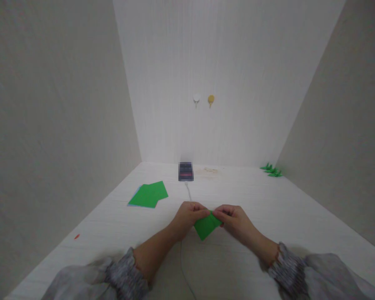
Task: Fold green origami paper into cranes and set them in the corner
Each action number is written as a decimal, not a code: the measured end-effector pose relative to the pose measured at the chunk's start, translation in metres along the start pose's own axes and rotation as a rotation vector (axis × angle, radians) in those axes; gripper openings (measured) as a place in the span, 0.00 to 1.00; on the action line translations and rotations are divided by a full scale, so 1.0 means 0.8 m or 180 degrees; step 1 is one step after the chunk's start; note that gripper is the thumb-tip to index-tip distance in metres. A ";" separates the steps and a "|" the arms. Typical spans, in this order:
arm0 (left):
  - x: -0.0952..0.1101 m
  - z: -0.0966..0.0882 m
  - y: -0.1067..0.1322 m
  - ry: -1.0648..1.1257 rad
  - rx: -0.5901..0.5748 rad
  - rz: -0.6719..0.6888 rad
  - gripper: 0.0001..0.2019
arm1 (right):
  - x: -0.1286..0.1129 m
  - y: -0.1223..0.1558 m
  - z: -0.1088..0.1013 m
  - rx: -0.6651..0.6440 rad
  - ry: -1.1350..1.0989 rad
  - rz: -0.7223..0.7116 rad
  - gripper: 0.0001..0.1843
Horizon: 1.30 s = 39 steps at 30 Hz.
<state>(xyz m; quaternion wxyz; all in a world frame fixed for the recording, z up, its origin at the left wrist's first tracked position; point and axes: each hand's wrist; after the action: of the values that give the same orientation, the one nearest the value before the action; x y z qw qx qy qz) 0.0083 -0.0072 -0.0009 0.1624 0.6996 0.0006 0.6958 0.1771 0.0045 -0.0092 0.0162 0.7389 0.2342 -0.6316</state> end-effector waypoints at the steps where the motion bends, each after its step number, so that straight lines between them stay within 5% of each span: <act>1: 0.000 0.000 0.000 0.0056 -0.0004 0.0009 0.11 | 0.001 0.000 0.000 0.0026 -0.0011 -0.0008 0.13; 39: 0.011 0.005 0.008 0.0642 -0.0147 -0.0096 0.13 | -0.029 0.005 0.001 0.0536 -0.0255 -0.0047 0.10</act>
<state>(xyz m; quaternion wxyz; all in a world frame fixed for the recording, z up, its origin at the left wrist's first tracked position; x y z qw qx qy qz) 0.0108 -0.0120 0.0088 0.1881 0.6220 0.0114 0.7600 0.1756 -0.0066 0.0114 -0.0412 0.7100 0.1849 -0.6782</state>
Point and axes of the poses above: each hand's wrist, its own y-axis away from the middle knuckle, its own z-axis out of the palm, x = y × z, and after that the axes turned 10 degrees about -z, right-handed
